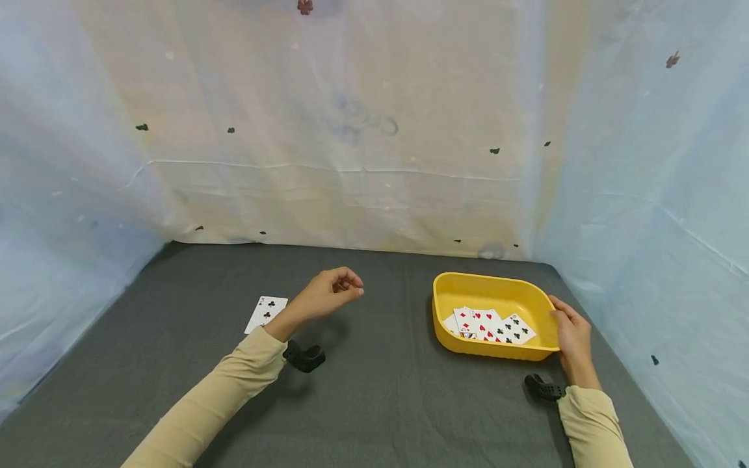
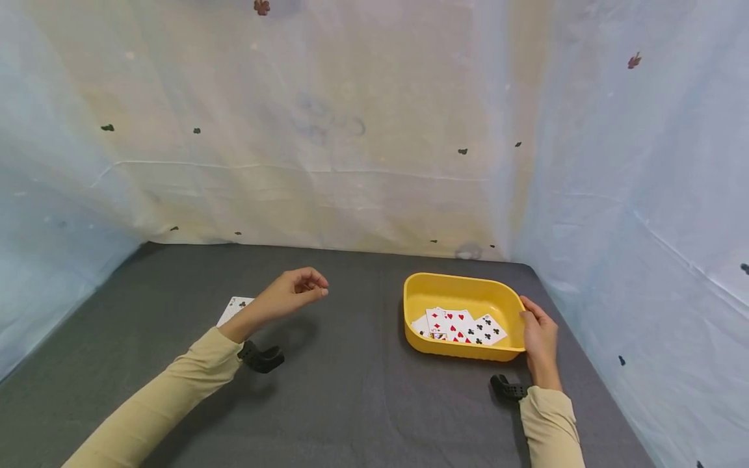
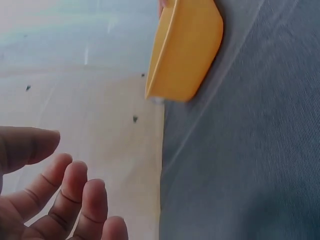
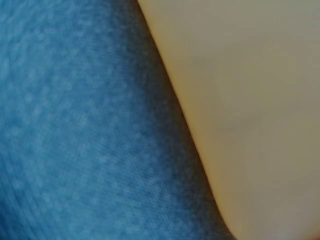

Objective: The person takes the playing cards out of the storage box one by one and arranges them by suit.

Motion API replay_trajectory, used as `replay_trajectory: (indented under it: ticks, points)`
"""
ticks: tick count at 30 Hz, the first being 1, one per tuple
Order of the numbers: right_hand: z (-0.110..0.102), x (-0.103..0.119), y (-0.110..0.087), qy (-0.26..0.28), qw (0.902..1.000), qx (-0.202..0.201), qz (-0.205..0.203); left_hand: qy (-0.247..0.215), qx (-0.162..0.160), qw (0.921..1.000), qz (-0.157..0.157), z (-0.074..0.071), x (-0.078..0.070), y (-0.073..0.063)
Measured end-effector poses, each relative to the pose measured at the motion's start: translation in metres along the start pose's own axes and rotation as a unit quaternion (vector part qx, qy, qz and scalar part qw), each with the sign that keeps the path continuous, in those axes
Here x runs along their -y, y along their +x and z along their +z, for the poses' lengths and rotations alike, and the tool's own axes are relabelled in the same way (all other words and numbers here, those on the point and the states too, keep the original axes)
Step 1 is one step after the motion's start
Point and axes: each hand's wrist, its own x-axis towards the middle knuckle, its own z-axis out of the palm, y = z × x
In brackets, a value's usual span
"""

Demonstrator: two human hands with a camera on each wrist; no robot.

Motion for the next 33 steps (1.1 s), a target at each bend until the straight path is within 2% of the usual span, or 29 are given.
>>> replay_trajectory:
  ticks: [5,13,21,26,30,33]
  points:
    - [-0.001,0.0,0.0,0.001,1.0,0.002,0.002,-0.009,0.014,0.9997,0.02,0.016,-0.009,0.011]
    - [-0.001,0.0,0.0,0.002,1.0,-0.002,0.003,-0.016,0.024,0.9994,0.018,0.039,-0.02,0.031]
    - [0.001,0.001,0.001,-0.003,1.0,-0.005,0.001,-0.049,0.035,0.9982,0.006,0.058,-0.03,0.049]
    - [0.002,0.0,0.002,-0.005,1.0,-0.006,0.004,-0.095,0.04,0.9947,-0.002,0.07,-0.036,0.061]
    - [0.001,-0.001,0.002,-0.009,0.9999,-0.006,0.005,-0.128,0.039,0.9909,-0.016,0.082,-0.041,0.069]
    - [0.0,-0.001,0.001,-0.002,1.0,0.001,0.004,-0.136,0.032,0.9896,-0.033,0.092,-0.044,0.075]
